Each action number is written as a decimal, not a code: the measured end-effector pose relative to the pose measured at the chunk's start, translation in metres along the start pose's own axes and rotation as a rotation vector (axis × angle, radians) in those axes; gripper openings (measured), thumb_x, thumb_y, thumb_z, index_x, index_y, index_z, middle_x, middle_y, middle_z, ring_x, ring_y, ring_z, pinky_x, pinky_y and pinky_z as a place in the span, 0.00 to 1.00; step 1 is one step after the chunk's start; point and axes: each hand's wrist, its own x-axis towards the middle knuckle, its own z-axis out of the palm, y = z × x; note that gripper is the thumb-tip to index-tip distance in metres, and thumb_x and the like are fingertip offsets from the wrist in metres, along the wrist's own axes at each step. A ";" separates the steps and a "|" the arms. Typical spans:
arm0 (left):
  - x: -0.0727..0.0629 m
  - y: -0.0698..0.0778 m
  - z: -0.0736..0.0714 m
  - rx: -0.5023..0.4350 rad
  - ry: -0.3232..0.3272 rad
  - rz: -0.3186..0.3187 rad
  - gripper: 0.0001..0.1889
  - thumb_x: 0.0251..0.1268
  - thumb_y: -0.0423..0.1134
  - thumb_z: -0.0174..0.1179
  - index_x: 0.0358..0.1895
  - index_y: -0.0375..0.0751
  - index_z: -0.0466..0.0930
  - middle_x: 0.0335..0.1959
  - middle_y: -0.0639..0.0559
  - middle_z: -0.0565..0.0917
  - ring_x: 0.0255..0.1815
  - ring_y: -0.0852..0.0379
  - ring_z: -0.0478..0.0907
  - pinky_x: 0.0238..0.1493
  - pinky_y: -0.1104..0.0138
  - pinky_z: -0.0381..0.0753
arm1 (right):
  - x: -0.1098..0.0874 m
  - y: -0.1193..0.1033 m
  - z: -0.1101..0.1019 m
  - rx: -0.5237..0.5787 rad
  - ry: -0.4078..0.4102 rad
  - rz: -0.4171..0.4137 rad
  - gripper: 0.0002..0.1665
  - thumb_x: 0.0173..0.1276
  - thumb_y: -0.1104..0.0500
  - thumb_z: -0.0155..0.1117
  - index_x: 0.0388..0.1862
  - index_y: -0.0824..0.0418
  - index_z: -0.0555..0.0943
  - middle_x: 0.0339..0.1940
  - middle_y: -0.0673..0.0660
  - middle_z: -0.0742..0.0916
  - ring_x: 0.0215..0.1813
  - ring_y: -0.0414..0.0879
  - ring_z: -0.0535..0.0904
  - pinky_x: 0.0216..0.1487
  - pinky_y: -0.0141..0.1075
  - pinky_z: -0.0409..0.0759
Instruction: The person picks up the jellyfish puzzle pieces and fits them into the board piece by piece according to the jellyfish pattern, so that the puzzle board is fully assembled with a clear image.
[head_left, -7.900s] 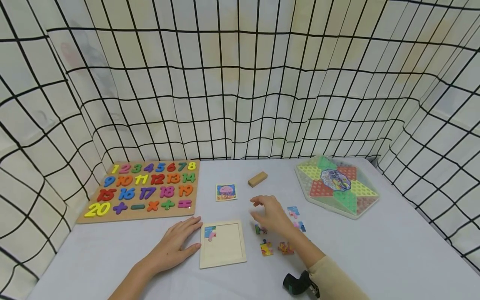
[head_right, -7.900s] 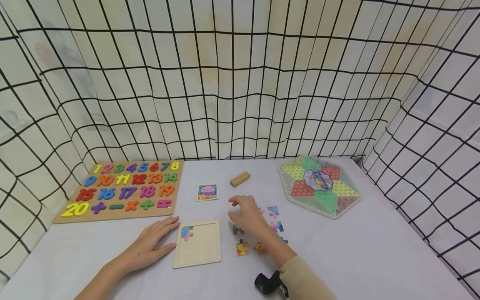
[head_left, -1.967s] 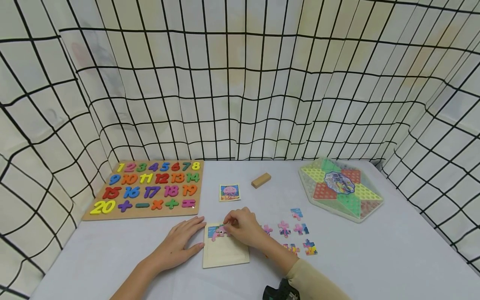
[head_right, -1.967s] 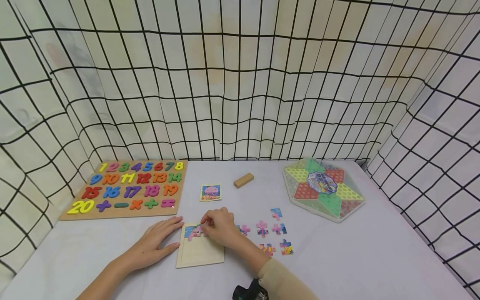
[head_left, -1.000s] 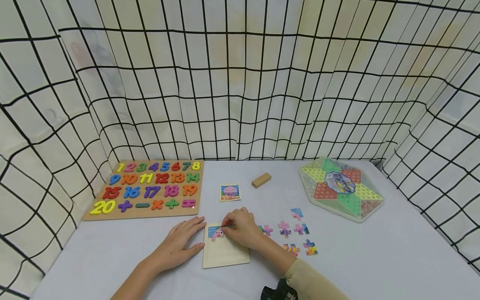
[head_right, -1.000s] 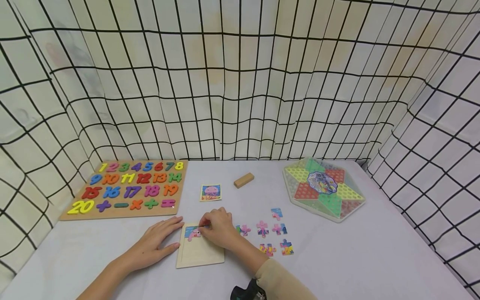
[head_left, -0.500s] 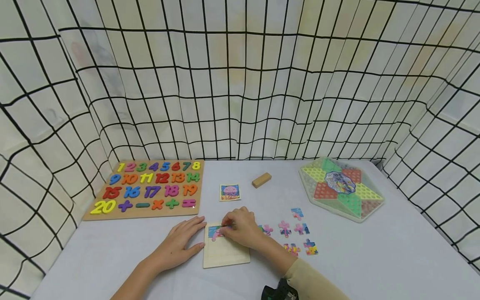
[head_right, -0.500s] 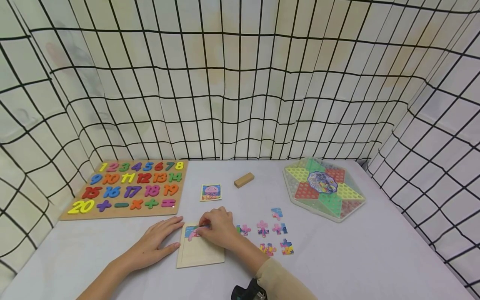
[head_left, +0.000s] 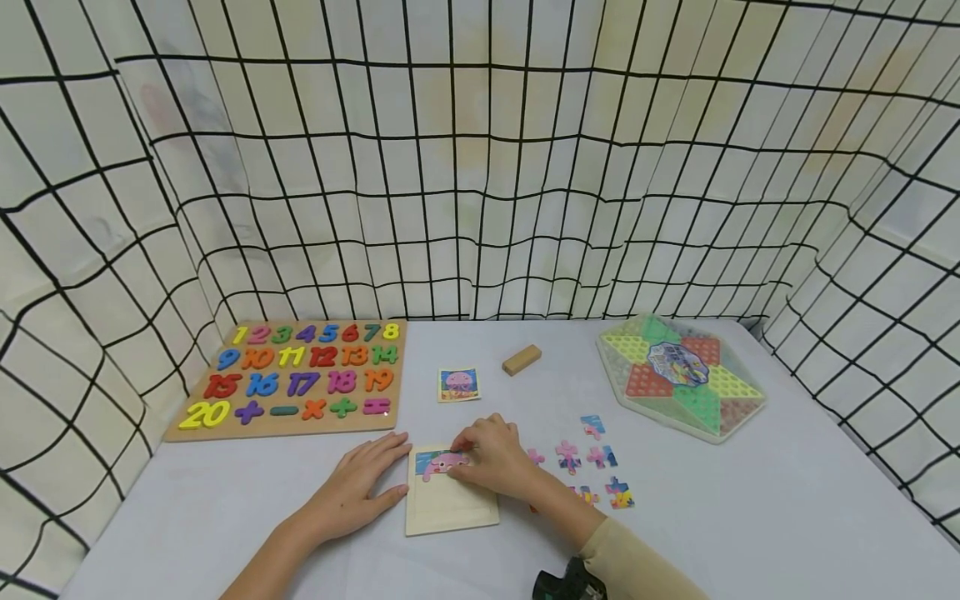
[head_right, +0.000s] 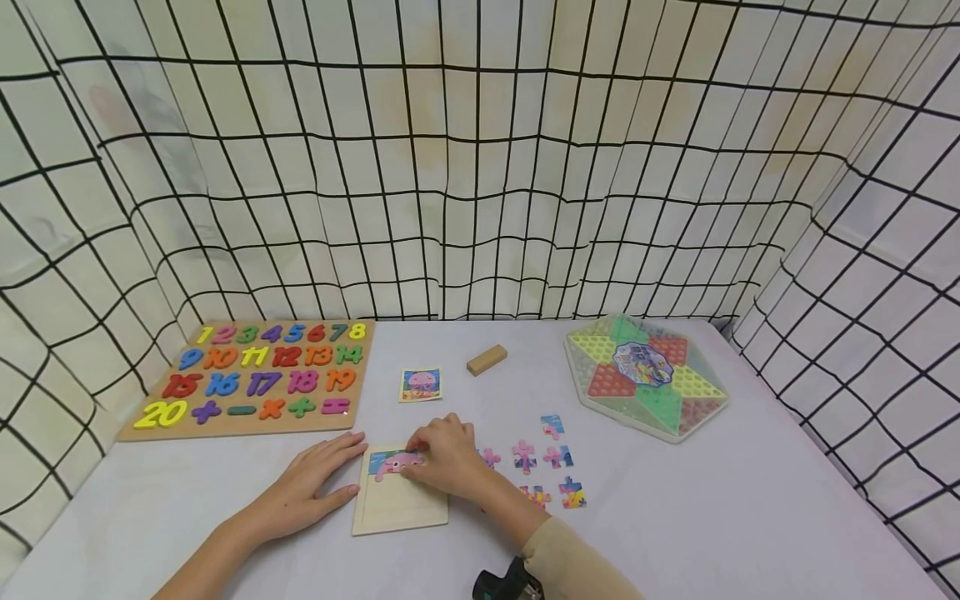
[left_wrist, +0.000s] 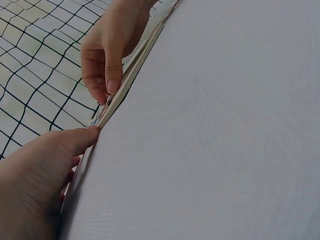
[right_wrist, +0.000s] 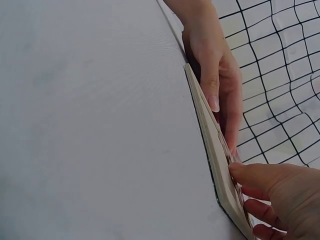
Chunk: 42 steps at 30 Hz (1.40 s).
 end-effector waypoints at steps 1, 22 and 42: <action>0.000 0.000 0.000 0.002 0.002 0.003 0.30 0.60 0.51 0.58 0.63 0.42 0.67 0.67 0.48 0.63 0.68 0.48 0.56 0.65 0.46 0.51 | 0.000 0.000 0.000 -0.001 -0.005 -0.001 0.12 0.52 0.48 0.71 0.34 0.50 0.83 0.31 0.42 0.80 0.40 0.39 0.67 0.40 0.36 0.61; -0.001 0.000 0.001 0.001 0.011 0.014 0.29 0.61 0.52 0.57 0.63 0.41 0.68 0.67 0.47 0.64 0.68 0.48 0.56 0.64 0.45 0.51 | 0.003 -0.001 0.001 0.018 -0.015 -0.001 0.11 0.53 0.48 0.70 0.34 0.49 0.84 0.30 0.40 0.80 0.39 0.38 0.67 0.40 0.36 0.61; -0.001 -0.002 0.002 0.007 0.019 0.022 0.30 0.61 0.52 0.57 0.63 0.41 0.67 0.67 0.47 0.64 0.68 0.48 0.56 0.64 0.45 0.51 | 0.005 -0.004 0.002 0.027 0.022 0.004 0.06 0.53 0.51 0.70 0.29 0.48 0.83 0.26 0.40 0.77 0.36 0.37 0.66 0.39 0.37 0.59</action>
